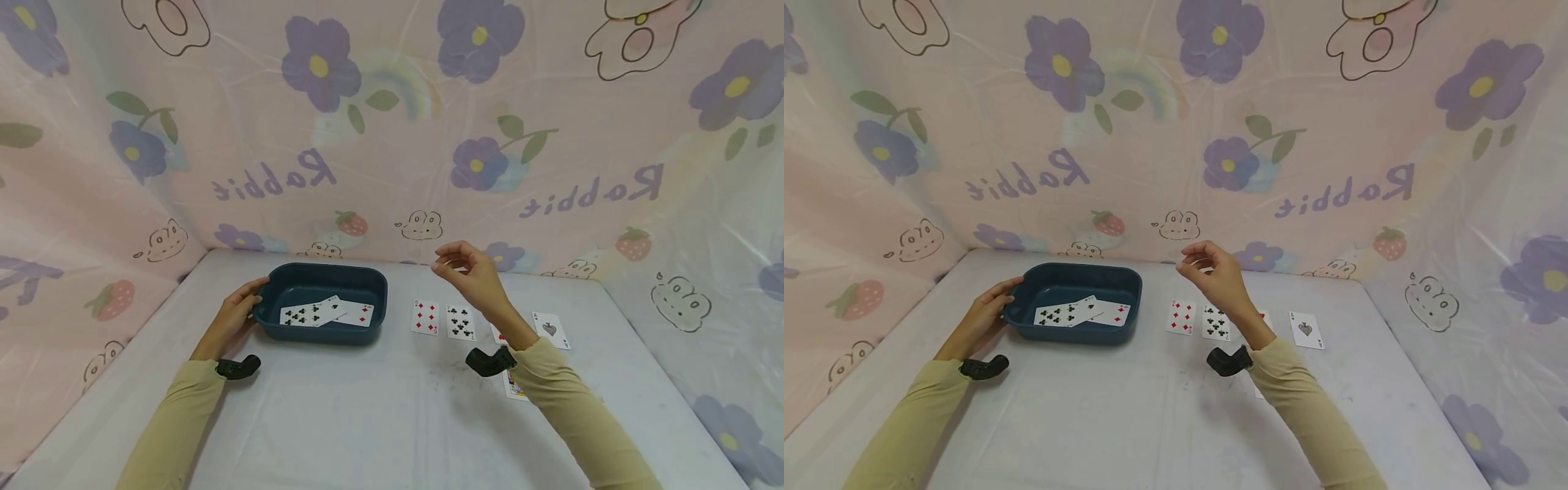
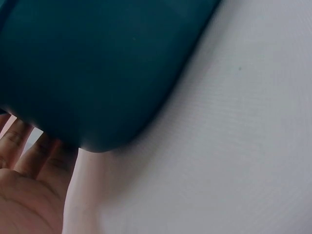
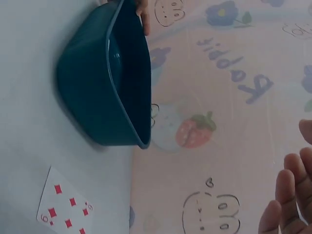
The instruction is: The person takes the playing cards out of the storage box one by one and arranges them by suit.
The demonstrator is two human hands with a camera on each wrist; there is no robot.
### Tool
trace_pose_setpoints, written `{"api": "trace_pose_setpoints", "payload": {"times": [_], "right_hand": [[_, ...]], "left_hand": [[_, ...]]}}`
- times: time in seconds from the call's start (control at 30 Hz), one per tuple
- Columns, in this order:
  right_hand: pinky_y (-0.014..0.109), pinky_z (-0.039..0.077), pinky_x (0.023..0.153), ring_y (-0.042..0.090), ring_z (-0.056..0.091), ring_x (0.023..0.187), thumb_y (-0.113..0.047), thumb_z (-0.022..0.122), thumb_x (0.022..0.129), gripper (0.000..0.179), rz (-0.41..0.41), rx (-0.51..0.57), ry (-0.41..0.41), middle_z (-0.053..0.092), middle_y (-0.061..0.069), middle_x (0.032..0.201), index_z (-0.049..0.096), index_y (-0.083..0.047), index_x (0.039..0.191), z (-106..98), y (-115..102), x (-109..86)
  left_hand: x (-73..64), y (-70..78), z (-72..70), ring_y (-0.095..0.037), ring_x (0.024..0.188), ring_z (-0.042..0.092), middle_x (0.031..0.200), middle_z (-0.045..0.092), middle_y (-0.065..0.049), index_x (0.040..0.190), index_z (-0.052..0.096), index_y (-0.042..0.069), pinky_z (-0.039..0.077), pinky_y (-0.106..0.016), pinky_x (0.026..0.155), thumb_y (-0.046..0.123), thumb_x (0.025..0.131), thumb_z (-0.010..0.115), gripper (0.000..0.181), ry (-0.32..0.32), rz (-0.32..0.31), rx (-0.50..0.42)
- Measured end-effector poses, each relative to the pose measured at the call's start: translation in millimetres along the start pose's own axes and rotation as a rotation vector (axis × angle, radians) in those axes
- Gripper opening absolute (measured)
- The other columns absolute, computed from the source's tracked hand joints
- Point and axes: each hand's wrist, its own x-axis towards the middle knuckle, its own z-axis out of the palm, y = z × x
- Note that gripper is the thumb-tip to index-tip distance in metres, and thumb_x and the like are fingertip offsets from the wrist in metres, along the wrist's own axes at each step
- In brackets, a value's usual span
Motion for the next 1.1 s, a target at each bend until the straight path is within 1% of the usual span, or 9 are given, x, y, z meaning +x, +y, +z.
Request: {"api": "trace_pose_setpoints", "payload": {"times": [0.07,0.23,0.37,0.53,0.77,0.9,0.97,1.07,1.1], "right_hand": [[0.030,0.047,0.079,0.023,0.059,0.091,-0.009,0.069,0.090,0.024,-0.015,0.000,-0.005,0.063,0.014,0.100,0.062,-0.001,0.112,6.4,6.4,4.5],[0.036,0.048,0.077,0.020,0.060,0.090,-0.016,0.072,0.088,0.024,-0.045,-0.043,-0.028,0.064,0.012,0.102,0.065,-0.007,0.109,22.7,8.4,10.6],[0.039,0.048,0.078,0.018,0.060,0.092,-0.018,0.072,0.088,0.025,-0.057,-0.112,-0.049,0.065,0.008,0.105,0.064,-0.010,0.110,34.8,8.0,13.4],[0.040,0.047,0.079,0.016,0.059,0.095,-0.021,0.071,0.087,0.028,-0.111,-0.210,-0.076,0.064,0.000,0.105,0.062,-0.012,0.112,49.5,8.7,15.8],[0.038,0.047,0.083,0.017,0.056,0.098,-0.020,0.073,0.086,0.034,-0.211,-0.302,-0.126,0.062,0.002,0.109,0.061,-0.007,0.115,70.3,13.2,18.4],[0.035,0.046,0.086,0.021,0.055,0.100,-0.018,0.073,0.085,0.036,-0.251,-0.335,-0.159,0.061,0.004,0.110,0.060,-0.004,0.116,82.0,16.7,20.7],[0.036,0.046,0.086,0.022,0.055,0.100,-0.016,0.074,0.084,0.037,-0.271,-0.348,-0.176,0.061,0.005,0.110,0.060,-0.003,0.116,88.0,18.3,22.0],[0.036,0.045,0.089,0.025,0.056,0.102,-0.017,0.074,0.084,0.037,-0.287,-0.377,-0.199,0.061,0.007,0.109,0.060,-0.002,0.115,96.8,19.6,23.7],[0.036,0.046,0.089,0.024,0.056,0.102,-0.017,0.074,0.084,0.037,-0.288,-0.387,-0.205,0.061,0.007,0.109,0.060,-0.002,0.115,99.7,19.7,24.1]], "left_hand": [[-0.5,0.3,0.2,-0.022,0.122,0.039,0.158,0.015,-0.017,0.151,0.029,0.001,0.047,-0.023,0.084,0.008,0.105,0.035,0.047,0.001,0.000,-0.003],[-1.5,2.0,1.8,-0.021,0.123,0.038,0.158,0.016,-0.016,0.151,0.030,0.002,0.046,-0.023,0.084,0.009,0.104,0.035,0.047,0.010,-0.007,-0.003],[-1.7,2.7,2.1,-0.023,0.125,0.037,0.158,0.017,-0.016,0.151,0.029,0.002,0.046,-0.023,0.085,0.009,0.104,0.035,0.047,0.009,-0.015,0.002],[-1.2,2.6,1.5,-0.027,0.126,0.035,0.158,0.016,-0.016,0.151,0.028,0.002,0.046,-0.023,0.085,0.008,0.104,0.033,0.048,0.003,-0.015,-0.003],[-1.8,1.9,1.5,-0.028,0.125,0.036,0.158,0.014,-0.017,0.151,0.027,0.002,0.046,-0.023,0.084,0.007,0.104,0.033,0.048,0.000,-0.009,-0.010],[-2.5,2.2,1.8,-0.027,0.124,0.037,0.158,0.015,-0.017,0.152,0.027,0.002,0.046,-0.023,0.084,0.008,0.105,0.033,0.048,-0.005,-0.006,-0.002],[-2.7,2.6,2.2,-0.027,0.123,0.038,0.158,0.015,-0.017,0.152,0.027,0.003,0.046,-0.023,0.083,0.009,0.105,0.033,0.047,-0.005,-0.006,-0.002],[-2.0,2.4,2.4,-0.027,0.123,0.038,0.158,0.015,-0.017,0.152,0.027,0.003,0.046,-0.023,0.083,0.009,0.105,0.033,0.047,-0.004,-0.007,-0.003],[-1.4,2.1,2.4,-0.027,0.123,0.038,0.158,0.016,-0.017,0.152,0.027,0.003,0.047,-0.023,0.083,0.009,0.105,0.033,0.048,-0.002,-0.008,-0.004]]}}
